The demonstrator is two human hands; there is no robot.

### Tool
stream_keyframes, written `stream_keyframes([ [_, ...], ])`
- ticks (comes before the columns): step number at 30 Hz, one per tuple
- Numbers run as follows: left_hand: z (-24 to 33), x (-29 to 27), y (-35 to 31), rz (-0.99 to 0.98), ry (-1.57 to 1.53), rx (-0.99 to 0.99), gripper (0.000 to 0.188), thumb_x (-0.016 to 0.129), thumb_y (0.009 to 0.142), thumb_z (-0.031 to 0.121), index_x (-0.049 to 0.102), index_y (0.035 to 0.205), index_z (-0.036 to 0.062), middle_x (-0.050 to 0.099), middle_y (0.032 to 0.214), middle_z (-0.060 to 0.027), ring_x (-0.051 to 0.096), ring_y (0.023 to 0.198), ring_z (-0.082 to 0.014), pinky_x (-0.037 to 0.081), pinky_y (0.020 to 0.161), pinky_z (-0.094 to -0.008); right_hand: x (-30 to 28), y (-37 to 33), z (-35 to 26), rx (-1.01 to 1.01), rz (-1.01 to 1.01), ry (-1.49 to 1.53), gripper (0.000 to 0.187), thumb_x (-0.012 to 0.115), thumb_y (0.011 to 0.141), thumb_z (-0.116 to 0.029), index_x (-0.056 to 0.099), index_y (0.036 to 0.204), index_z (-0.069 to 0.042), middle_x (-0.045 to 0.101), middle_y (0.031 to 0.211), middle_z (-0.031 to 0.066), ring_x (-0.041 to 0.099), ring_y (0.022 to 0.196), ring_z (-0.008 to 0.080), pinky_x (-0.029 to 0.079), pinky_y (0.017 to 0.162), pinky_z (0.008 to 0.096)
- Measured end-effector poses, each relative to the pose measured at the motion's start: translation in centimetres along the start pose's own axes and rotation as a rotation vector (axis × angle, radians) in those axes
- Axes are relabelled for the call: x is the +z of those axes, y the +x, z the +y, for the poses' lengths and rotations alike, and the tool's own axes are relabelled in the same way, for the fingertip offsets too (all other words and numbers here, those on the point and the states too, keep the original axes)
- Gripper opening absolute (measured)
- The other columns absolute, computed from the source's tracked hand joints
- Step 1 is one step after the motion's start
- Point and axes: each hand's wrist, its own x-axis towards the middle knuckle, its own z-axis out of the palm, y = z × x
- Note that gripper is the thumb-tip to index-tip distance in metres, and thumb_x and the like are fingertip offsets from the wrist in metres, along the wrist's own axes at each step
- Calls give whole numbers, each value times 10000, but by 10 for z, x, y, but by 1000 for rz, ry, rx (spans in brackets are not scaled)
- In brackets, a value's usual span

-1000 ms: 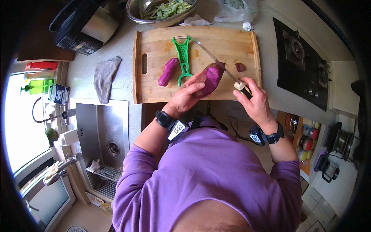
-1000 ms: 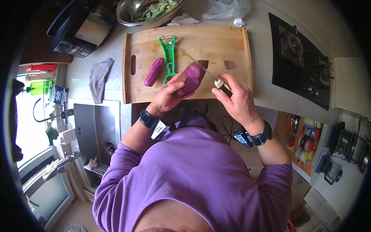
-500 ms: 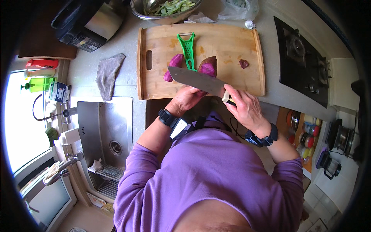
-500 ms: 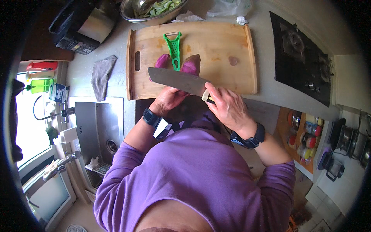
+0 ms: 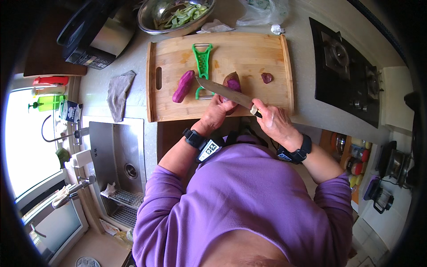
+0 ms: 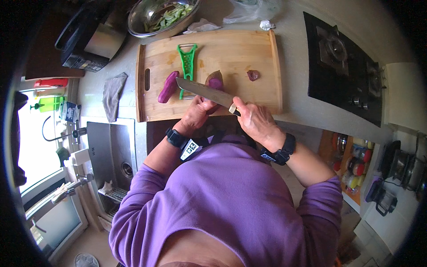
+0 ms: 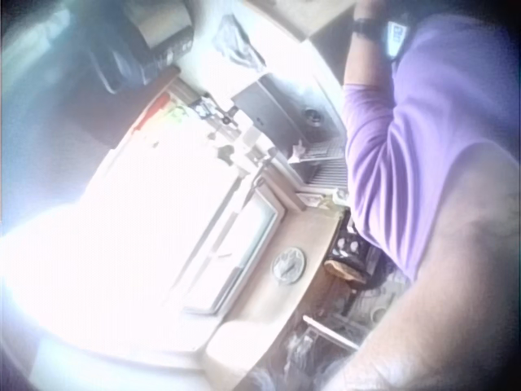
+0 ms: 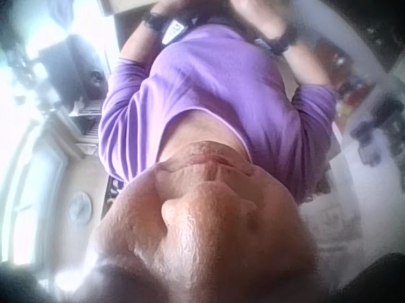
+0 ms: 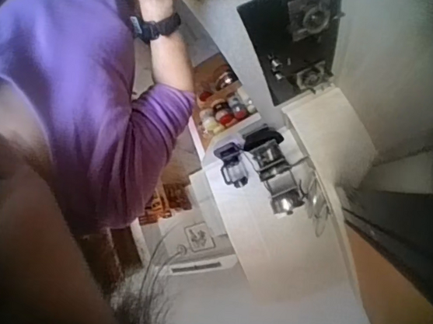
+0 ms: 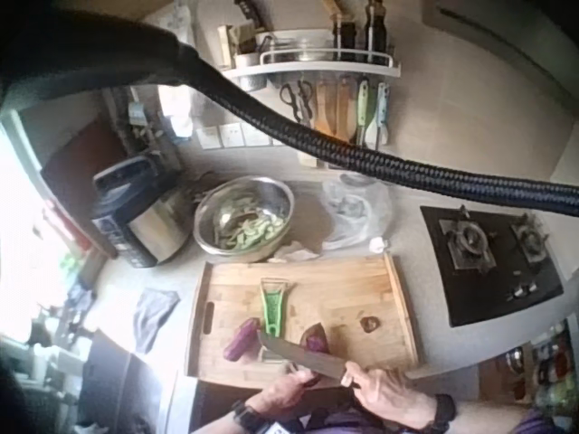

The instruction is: The person washes a sweet potato under running water, then uses a peeler to remove the skin. They place the peeled potato on a cutting board and use a knife to cut it into smaller pieces. The person repeats this process with another sweet potato, washing, peeling, and cutting it.

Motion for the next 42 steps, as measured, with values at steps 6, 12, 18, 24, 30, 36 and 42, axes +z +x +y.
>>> stream_keyframes([
  [6,0,0,4,23,123,-44,372,715,780,200,533,1073,59,561,861,20,510,739,-82,404,640,-224,13,1,19,-123,136,52,310,524,747,13,491,1050,-42,594,677,201,595,671,405,471,577,487],
  [12,5,-6,10,-48,136,-48,409,708,800,251,517,1103,55,587,962,-18,564,861,-137,452,763,-279,22,16,34,-156,149,135,284,513,752,18,485,1031,-24,592,678,214,594,670,414,468,578,488],
  [18,8,6,17,-23,350,-59,416,691,821,290,512,1108,48,596,911,-27,585,789,-126,490,688,-265,22,13,28,9,60,61,418,514,711,87,450,1114,-8,595,772,224,578,735,430,461,613,482],
  [24,18,12,18,25,266,-187,392,680,808,188,469,1114,63,568,885,-16,569,709,-118,500,608,-258,31,19,41,-81,111,141,424,511,709,92,427,1114,-2,593,773,234,567,723,441,460,617,480],
  [30,21,8,17,45,256,-204,377,652,810,190,484,1119,53,574,912,-32,578,726,-143,509,626,-280,26,22,47,-12,133,327,308,559,765,-2,484,1062,-28,601,776,217,582,720,425,466,615,451],
  [36,21,10,9,-38,38,-230,442,652,800,172,464,1180,45,568,969,-44,577,813,-158,493,724,-276,4,22,49,379,-131,1039,122,597,836,-113,510,874,-35,510,605,18,493,475,109,399,421,271],
  [42,15,18,11,-214,-64,-165,632,687,754,126,385,1308,81,545,1102,-54,573,949,-197,473,803,-295,-22,3,58,470,-149,1323,133,586,875,-127,478,880,-50,493,598,7,453,456,82,398,424,228],
])
